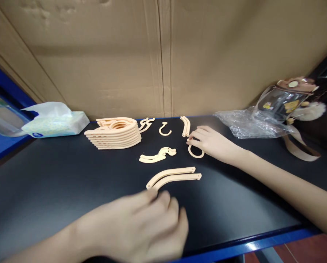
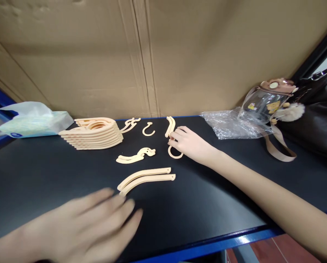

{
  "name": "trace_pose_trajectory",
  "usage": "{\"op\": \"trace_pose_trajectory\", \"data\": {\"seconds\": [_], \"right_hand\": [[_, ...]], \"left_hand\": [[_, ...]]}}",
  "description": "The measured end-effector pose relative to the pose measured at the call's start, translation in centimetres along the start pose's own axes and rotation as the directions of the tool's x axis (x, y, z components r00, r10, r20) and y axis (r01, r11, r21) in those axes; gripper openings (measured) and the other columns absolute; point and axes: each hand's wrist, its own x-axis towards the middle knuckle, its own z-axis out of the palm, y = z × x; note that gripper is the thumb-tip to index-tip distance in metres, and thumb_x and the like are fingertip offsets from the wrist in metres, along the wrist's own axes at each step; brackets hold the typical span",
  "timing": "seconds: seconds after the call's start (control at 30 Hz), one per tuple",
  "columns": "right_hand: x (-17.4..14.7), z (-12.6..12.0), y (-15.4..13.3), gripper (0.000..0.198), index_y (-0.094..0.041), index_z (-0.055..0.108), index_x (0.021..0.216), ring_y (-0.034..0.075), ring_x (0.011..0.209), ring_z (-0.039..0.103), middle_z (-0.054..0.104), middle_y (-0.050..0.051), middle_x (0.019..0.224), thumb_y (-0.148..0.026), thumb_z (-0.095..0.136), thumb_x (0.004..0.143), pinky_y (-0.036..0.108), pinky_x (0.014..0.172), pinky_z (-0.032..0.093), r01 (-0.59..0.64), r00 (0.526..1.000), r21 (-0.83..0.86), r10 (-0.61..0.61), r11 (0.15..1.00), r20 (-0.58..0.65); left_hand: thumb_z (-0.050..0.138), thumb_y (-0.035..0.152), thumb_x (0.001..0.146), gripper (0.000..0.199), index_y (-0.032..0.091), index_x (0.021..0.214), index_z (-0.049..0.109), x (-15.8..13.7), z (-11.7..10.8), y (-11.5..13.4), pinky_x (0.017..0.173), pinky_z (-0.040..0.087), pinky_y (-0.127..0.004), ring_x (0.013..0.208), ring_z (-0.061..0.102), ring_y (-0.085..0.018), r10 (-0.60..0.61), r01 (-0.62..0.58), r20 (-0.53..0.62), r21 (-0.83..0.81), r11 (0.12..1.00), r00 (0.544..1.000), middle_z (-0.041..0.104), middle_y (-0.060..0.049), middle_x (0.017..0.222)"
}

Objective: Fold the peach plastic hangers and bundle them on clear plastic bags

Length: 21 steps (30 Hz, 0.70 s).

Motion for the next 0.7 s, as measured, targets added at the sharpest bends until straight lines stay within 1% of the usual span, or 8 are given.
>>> {"op": "trace_pose_trajectory", "data": {"seconds": [0.07,0.1,0.2,0.3,0.4,0.57,0.63,0.7], "right_hand": [[0.0,0.1,0.0,0.022,-0.011,0.068,0.104,0.024,0.093,0.056,0.065,0.010,0.102,-0.006,0.052,0.089,0.040,0.092,0.041,0.008,1.000,-0.004,-0.007,1.000,0.006],[0.0,0.1,0.0,0.022,-0.012,0.068,0.104,0.024,0.093,0.056,0.065,0.009,0.101,-0.007,0.052,0.089,0.040,0.092,0.041,0.009,1.000,-0.001,-0.009,1.000,0.009],[0.0,0.0,0.0,0.023,-0.012,0.068,0.104,0.023,0.090,0.056,0.065,0.010,0.100,-0.007,0.051,0.090,0.039,0.091,0.041,0.002,1.000,0.020,-0.002,1.000,0.007],[0.0,-0.3,-0.1,0.025,-0.013,0.068,0.102,0.022,0.088,0.056,0.066,0.009,0.099,-0.005,0.048,0.089,0.039,0.094,0.040,-0.009,1.000,0.024,0.009,1.000,0.014],[0.0,-0.5,-0.2,0.026,-0.014,0.068,0.100,0.022,0.087,0.057,0.065,0.009,0.100,-0.004,0.047,0.089,0.040,0.098,0.038,-0.014,1.000,0.008,0.014,1.000,0.027],[0.0,-0.5,-0.1,0.028,-0.015,0.066,0.101,0.023,0.087,0.056,0.064,0.009,0.101,-0.003,0.044,0.089,0.043,0.100,0.036,-0.052,0.998,-0.029,0.053,0.998,0.025],[0.0,-0.5,-0.2,0.029,-0.015,0.065,0.103,0.024,0.092,0.055,0.063,0.010,0.103,-0.002,0.042,0.090,0.043,0.099,0.036,-0.081,0.997,-0.001,0.081,0.997,-0.015],[0.1,-0.7,-0.5,0.026,-0.016,0.064,0.101,0.022,0.090,0.055,0.062,0.010,0.101,-0.006,0.042,0.092,0.042,0.093,0.039,-0.136,0.988,0.102,0.142,0.985,-0.053]], "left_hand": [[0.050,0.023,0.094,0.020,0.018,0.106,0.064,3.4,-0.3,-2.3,0.082,0.047,-0.031,0.093,0.060,-0.019,0.031,-0.031,0.021,0.021,0.999,0.999,0.067,-0.006,0.101],[0.050,0.021,0.093,0.021,0.015,0.107,0.064,4.6,-0.2,-3.0,0.080,0.046,-0.032,0.091,0.060,-0.020,0.022,-0.022,0.029,0.014,1.000,0.999,0.067,-0.007,0.099],[0.046,0.019,0.095,0.025,0.013,0.112,0.062,6.2,0.8,-4.1,0.084,0.045,-0.034,0.093,0.060,-0.021,-0.043,0.046,0.031,-0.081,0.996,0.999,0.066,-0.008,0.103],[0.042,0.020,0.097,0.028,0.016,0.120,0.058,5.7,1.8,-4.4,0.091,0.043,-0.035,0.101,0.059,-0.020,-0.051,0.058,0.043,-0.179,0.982,0.998,0.065,-0.007,0.111],[0.043,0.019,0.097,0.030,0.017,0.124,0.056,4.7,2.3,-4.7,0.092,0.042,-0.033,0.106,0.059,-0.019,-0.058,0.068,0.046,-0.256,0.964,0.997,0.065,-0.006,0.118],[0.045,0.015,0.097,0.029,0.017,0.122,0.057,4.1,2.5,-5.2,0.091,0.043,-0.031,0.106,0.060,-0.018,-0.101,0.097,0.001,-0.290,0.952,0.995,0.066,-0.005,0.117],[0.046,0.014,0.096,0.027,0.017,0.119,0.059,4.1,2.6,-5.2,0.091,0.043,-0.031,0.105,0.060,-0.018,-0.117,0.112,-0.001,-0.292,0.950,0.993,0.066,-0.005,0.117],[0.046,0.014,0.096,0.026,0.016,0.117,0.061,4.0,2.6,-5.2,0.091,0.043,-0.031,0.104,0.059,-0.018,-0.131,0.124,-0.005,-0.288,0.950,0.991,0.066,-0.005,0.117]]}}
